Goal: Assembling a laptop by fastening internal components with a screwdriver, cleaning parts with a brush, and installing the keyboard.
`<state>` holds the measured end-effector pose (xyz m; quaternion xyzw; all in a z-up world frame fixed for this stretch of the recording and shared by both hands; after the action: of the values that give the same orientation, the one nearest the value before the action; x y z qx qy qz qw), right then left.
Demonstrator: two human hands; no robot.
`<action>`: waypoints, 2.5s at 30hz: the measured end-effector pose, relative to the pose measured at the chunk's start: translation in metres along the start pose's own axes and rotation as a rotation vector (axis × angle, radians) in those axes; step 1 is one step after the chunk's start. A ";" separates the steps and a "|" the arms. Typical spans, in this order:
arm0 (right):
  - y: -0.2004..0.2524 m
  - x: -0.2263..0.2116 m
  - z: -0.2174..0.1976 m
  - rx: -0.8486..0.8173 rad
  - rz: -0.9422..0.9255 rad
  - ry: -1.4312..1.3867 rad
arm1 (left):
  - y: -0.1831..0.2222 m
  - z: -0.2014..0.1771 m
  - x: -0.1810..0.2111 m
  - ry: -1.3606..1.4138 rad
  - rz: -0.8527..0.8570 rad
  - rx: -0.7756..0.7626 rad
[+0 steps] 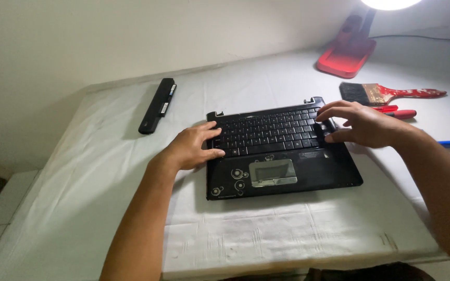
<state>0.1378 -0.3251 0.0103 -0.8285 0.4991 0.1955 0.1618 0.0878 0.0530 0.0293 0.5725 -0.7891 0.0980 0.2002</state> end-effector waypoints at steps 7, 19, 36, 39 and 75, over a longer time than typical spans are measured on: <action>0.007 -0.007 -0.002 -0.036 -0.043 0.133 | 0.005 -0.005 0.002 0.040 -0.061 -0.031; 0.006 -0.074 0.028 0.127 -0.251 0.239 | 0.004 -0.010 0.011 0.086 -0.037 0.055; -0.007 -0.092 0.064 0.096 -0.279 0.263 | 0.007 0.030 0.075 -0.310 0.203 0.056; -0.013 -0.105 0.059 0.144 -0.251 0.267 | 0.005 0.044 0.087 -0.452 0.270 0.059; -0.026 -0.128 0.063 0.133 -0.203 0.422 | -0.006 0.036 0.064 -0.274 0.181 0.464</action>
<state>0.0961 -0.1867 0.0194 -0.8844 0.4480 -0.0325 0.1269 0.0695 -0.0178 0.0242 0.5379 -0.8133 0.2150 -0.0543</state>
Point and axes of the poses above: each hand's wrist, its own y-axis away from the middle knuckle, its own z-axis out of the palm, x = y × z, the point moved 7 cm from there along -y, towards the middle knuckle, and after that the axes turned 3 degrees about x, right-handed, at the moved point
